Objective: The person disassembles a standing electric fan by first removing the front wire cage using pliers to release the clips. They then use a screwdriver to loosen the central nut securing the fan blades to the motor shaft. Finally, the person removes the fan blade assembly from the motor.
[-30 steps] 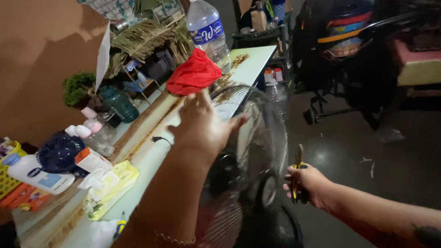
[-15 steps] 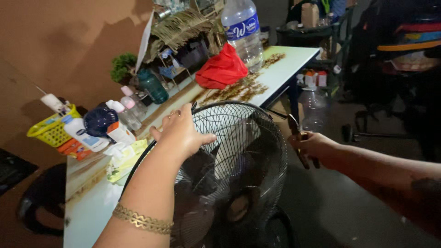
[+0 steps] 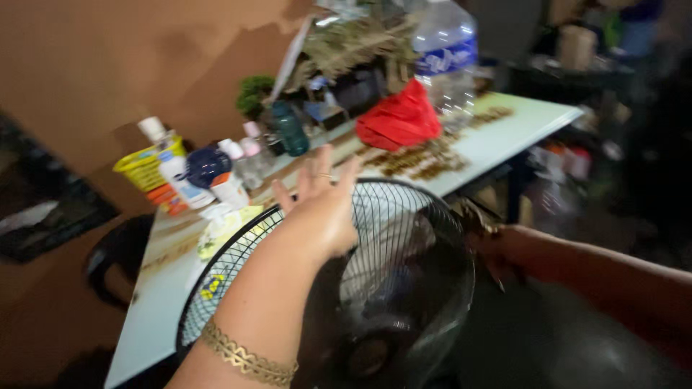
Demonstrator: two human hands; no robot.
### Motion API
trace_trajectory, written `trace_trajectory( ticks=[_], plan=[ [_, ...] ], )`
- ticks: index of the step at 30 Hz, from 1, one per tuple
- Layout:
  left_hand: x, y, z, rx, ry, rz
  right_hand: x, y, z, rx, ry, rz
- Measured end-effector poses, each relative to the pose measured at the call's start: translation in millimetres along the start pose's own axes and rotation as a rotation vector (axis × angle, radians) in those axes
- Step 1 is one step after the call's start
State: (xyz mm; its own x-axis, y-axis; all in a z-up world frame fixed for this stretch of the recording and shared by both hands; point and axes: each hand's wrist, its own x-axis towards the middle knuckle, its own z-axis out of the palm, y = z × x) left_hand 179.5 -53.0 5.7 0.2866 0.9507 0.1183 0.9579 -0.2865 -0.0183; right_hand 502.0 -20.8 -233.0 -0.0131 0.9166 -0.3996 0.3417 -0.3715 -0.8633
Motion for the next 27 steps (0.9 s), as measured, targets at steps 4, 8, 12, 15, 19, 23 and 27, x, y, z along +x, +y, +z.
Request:
trace_trajectory(
  ticks=[4, 8, 12, 15, 19, 23, 27],
  plan=[
    [14.5, 45.4, 5.6, 0.024, -0.052, -0.045, 42.0, -4.0, -50.7, 0.111, -0.489, 0.001],
    [32.9, 91.6, 14.1, 0.050, -0.176, -0.236, 49.8, -4.3, -83.2, 0.030, -0.645, -0.106],
    [34.8, 98.2, 23.9, 0.083, -0.135, -0.352, 64.9, 0.0, -103.2, 0.234, -0.989, -0.028],
    [21.7, 91.2, 35.9, 0.033, -0.005, -0.340, 73.2, -8.5, -92.4, -0.196, -0.693, 0.020],
    [17.1, 88.9, 34.5, 0.017, 0.011, -0.322, 69.9, -21.4, -80.7, -0.210, -0.761, 0.001],
    [16.8, 88.5, 32.5, 0.006, 0.009, -0.342, 78.0, -17.0, -62.2, -0.240, -0.790, -0.024],
    [20.0, 88.1, 33.9, 0.020, -0.003, -0.357, 99.9, -4.6, -56.4, -0.251, -0.796, -0.073]
  ],
)
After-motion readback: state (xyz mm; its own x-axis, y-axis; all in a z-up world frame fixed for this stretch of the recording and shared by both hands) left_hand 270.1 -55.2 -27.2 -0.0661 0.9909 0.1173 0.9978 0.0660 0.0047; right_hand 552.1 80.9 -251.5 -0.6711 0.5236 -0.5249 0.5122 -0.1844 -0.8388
